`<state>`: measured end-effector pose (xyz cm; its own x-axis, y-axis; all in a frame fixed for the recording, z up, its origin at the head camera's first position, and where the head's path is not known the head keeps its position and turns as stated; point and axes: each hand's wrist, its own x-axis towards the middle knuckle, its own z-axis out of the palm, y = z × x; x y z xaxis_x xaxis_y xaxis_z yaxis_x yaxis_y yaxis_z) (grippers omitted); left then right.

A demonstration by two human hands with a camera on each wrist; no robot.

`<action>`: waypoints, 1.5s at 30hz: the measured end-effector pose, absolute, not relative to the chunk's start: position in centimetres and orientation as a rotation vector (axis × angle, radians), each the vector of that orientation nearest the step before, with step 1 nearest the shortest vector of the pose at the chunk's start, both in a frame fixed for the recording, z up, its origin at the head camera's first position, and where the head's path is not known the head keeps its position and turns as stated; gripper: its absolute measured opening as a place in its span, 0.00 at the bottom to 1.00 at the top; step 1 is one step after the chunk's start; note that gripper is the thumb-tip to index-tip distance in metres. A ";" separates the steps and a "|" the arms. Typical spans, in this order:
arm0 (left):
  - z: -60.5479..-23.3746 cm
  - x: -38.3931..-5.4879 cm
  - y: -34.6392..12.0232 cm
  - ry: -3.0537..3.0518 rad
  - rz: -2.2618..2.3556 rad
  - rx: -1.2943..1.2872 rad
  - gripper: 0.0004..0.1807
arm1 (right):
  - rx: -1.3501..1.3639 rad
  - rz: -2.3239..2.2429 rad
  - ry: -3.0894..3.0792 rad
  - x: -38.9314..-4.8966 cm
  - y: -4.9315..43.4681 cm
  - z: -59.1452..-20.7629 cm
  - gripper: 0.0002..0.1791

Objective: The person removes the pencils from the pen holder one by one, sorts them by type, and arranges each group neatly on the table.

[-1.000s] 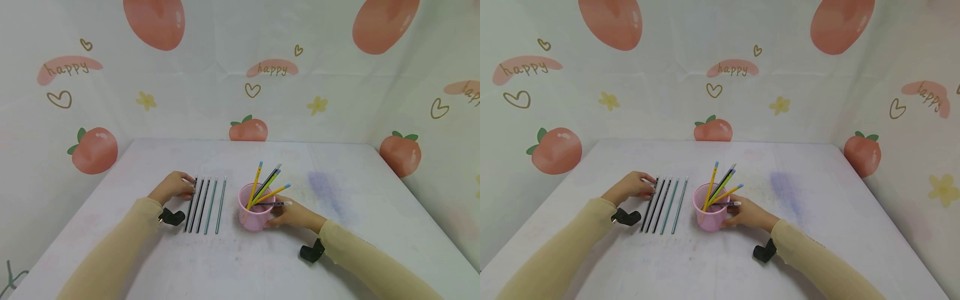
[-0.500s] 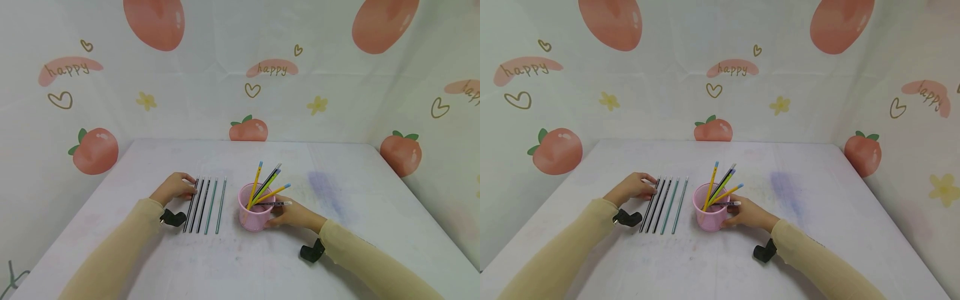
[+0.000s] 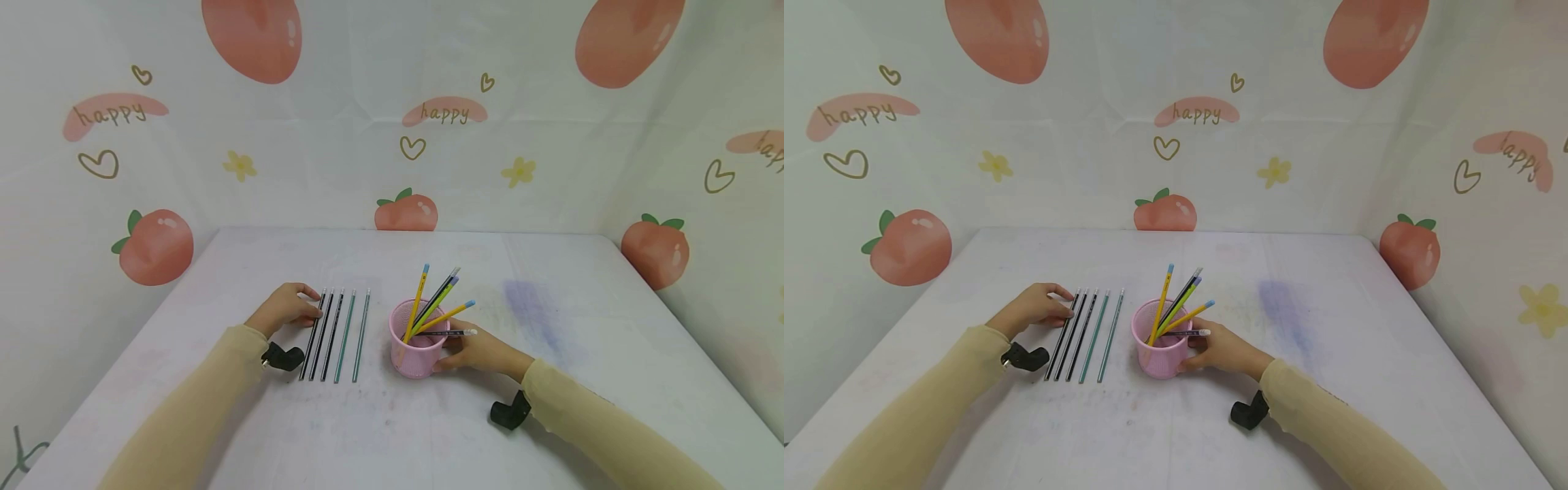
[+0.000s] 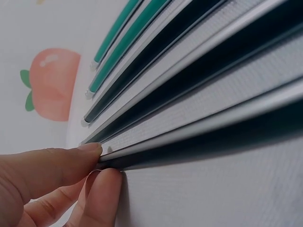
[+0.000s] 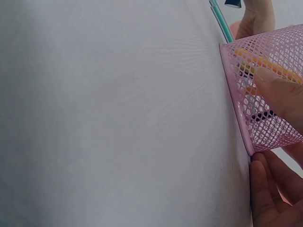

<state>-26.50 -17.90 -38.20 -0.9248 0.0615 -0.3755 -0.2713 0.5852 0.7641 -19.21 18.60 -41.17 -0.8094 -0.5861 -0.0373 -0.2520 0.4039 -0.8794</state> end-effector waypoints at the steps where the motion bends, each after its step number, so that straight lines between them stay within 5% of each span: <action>1: -38.2 -26.5 -17.9 2.453 1.277 -0.169 0.23 | -0.723 -1.372 2.322 -19.2 18.6 -41.2 0.41; 32: -38.1 -26.5 -18.3 2.406 1.308 -0.131 0.25 | -0.721 -1.384 2.307 -19.3 18.6 -41.3 0.41; 45: -35.3 -26.4 -17.2 2.471 1.355 -0.046 0.22 | -0.717 -1.387 2.307 -19.1 18.6 -41.1 0.41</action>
<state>-26.44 -17.15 -35.28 -0.9478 0.1250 -0.2934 -0.1803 0.5490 0.8162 -19.15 18.62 -41.07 -0.8088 -0.5867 -0.0404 -0.2394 0.3911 -0.8887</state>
